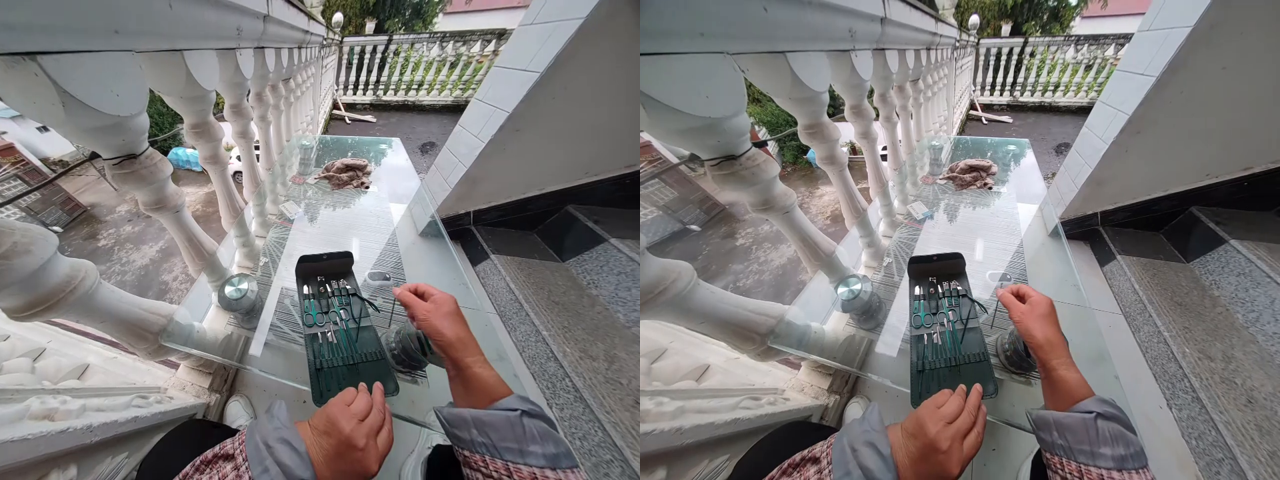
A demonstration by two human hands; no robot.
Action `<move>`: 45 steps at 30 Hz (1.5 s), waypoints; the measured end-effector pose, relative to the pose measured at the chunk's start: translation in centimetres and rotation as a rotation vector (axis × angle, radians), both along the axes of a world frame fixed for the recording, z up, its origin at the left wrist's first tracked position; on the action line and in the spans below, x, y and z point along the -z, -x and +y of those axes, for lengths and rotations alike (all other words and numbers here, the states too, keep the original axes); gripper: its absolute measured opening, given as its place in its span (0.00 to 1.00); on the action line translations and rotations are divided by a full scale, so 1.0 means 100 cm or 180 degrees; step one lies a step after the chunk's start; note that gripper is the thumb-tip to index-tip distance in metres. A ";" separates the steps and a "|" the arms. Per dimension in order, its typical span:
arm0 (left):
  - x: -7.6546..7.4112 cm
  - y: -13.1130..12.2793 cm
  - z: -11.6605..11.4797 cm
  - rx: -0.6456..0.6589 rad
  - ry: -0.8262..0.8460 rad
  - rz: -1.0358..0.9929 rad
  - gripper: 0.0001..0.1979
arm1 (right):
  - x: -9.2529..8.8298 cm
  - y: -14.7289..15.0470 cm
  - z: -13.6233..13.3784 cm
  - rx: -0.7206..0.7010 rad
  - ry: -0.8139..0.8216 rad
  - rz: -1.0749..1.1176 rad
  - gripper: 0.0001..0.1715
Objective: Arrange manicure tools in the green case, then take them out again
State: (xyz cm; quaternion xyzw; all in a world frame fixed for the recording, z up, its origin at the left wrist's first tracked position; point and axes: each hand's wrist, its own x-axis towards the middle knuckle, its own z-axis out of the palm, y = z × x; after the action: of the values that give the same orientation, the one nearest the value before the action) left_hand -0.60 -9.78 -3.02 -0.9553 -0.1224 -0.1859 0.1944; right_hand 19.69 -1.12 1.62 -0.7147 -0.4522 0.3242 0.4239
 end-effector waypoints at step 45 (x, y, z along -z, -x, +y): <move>0.001 -0.001 -0.001 0.0014 -0.0042 -0.0053 0.15 | 0.016 -0.043 -0.025 0.0394 0.0417 -0.1083 0.19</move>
State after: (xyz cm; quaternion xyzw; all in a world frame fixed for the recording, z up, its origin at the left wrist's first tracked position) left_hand -0.45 -9.85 -3.16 -0.9527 -0.1207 -0.1951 0.1992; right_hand 23.98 -3.64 0.02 -0.8117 -0.4504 0.2008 0.3130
